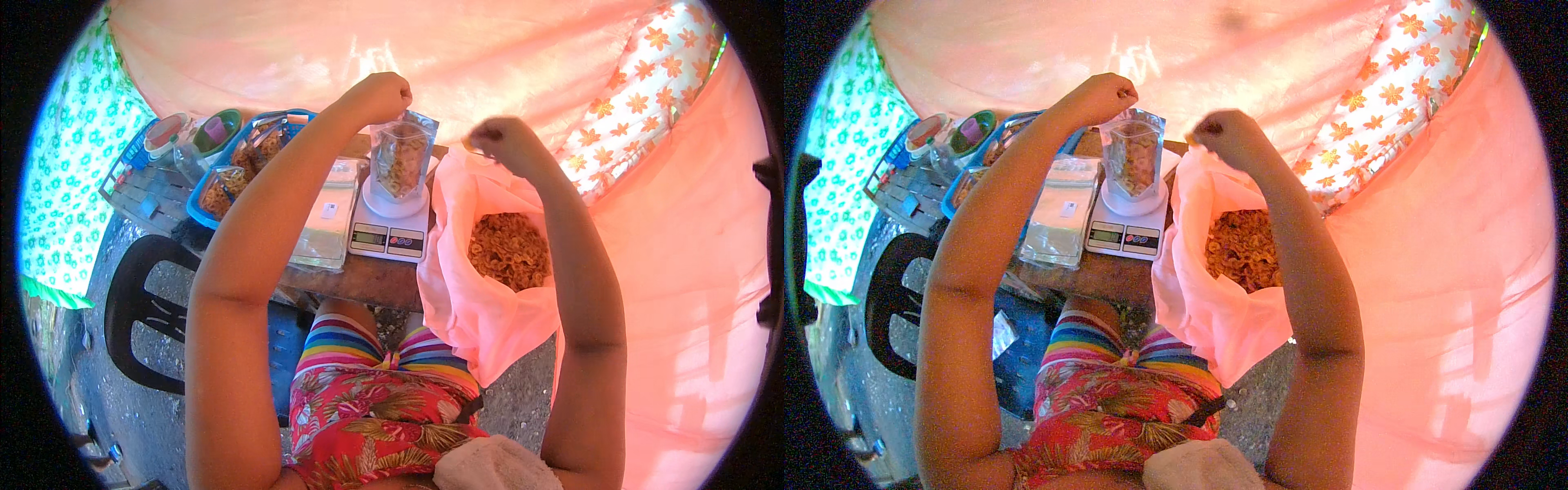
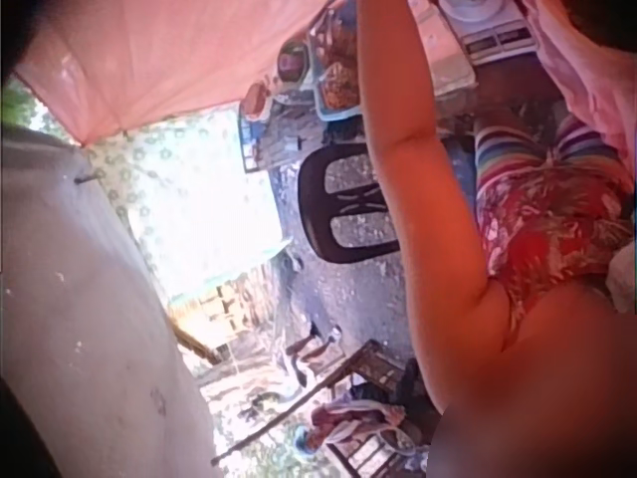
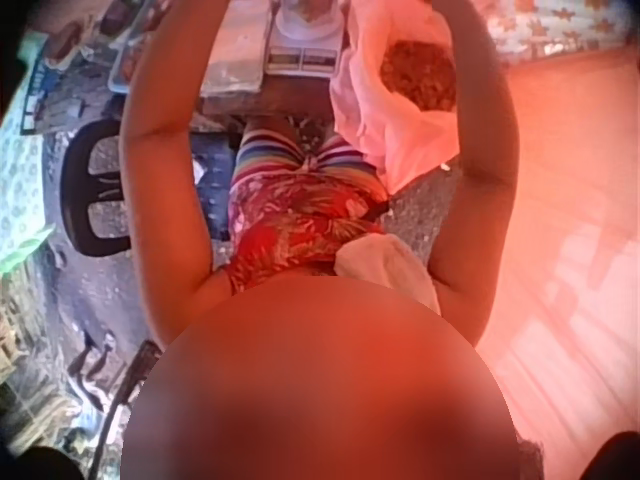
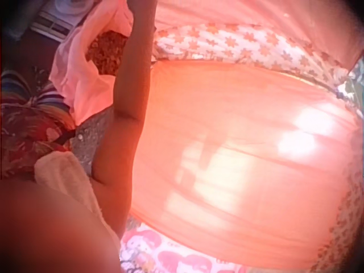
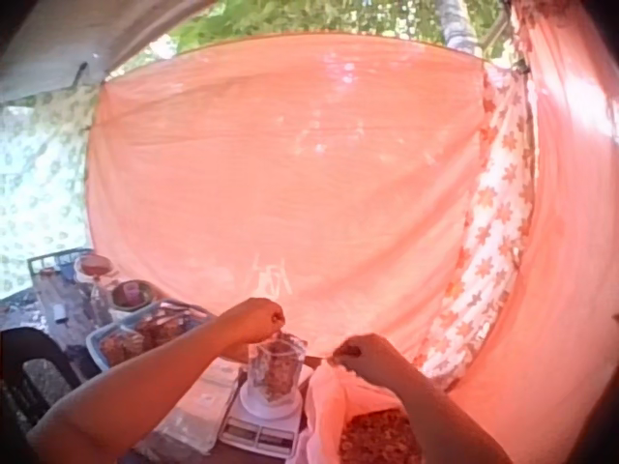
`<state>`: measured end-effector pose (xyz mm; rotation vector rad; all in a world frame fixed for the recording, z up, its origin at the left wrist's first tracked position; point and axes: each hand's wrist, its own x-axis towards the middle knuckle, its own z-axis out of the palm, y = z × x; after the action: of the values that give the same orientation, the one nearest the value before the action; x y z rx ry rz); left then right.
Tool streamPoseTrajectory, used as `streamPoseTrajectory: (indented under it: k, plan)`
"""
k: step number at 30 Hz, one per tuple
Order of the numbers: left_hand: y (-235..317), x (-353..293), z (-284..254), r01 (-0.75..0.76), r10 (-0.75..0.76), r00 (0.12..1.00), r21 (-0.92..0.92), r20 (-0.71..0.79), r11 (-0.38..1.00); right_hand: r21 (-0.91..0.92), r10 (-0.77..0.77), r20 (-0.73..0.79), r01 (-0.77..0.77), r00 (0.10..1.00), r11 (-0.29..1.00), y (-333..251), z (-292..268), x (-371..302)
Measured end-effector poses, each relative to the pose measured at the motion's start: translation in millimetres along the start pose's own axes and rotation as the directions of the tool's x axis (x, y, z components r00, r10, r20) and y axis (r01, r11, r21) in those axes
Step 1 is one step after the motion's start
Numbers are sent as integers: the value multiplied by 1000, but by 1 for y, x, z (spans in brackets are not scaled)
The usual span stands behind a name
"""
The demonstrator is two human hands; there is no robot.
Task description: The person scoops dried food from a pink cloth bag and places it into small clear plastic bags on a digital scale. They repeatedly add or remove small amounts to reach a target weight, then set the filled bags aside in a blue basket.
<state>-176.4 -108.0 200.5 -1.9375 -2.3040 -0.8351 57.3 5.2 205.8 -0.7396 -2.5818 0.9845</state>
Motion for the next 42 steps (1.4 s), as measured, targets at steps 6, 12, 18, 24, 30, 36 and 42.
streamPoseTrajectory:
  k: [6,12,18,24,30,36,42]
  plan:
    - [-1,-4,-7,-5,5,1000,27,3,1000,-199,-255,-41,242,966,949,-52,19,71]
    - [-1,-21,-18,3,-11,976,-37,-219,999,-447,-234,60,236,970,863,-62,40,94]
    - [24,-35,-27,-111,-30,875,-262,-483,959,-342,-368,95,377,925,861,-61,44,94]
    - [58,-63,-21,-173,-126,836,-475,-533,863,-285,-371,-58,341,927,896,-64,35,69]
    - [106,-135,58,-98,30,991,-549,-132,830,-417,-296,72,298,953,859,-5,-3,-6]
    - [146,-177,136,-399,418,908,-383,-37,833,-468,98,566,222,819,855,80,43,-98]
    - [146,-185,161,-377,380,924,-292,-47,879,-642,19,410,274,912,716,141,45,-128]
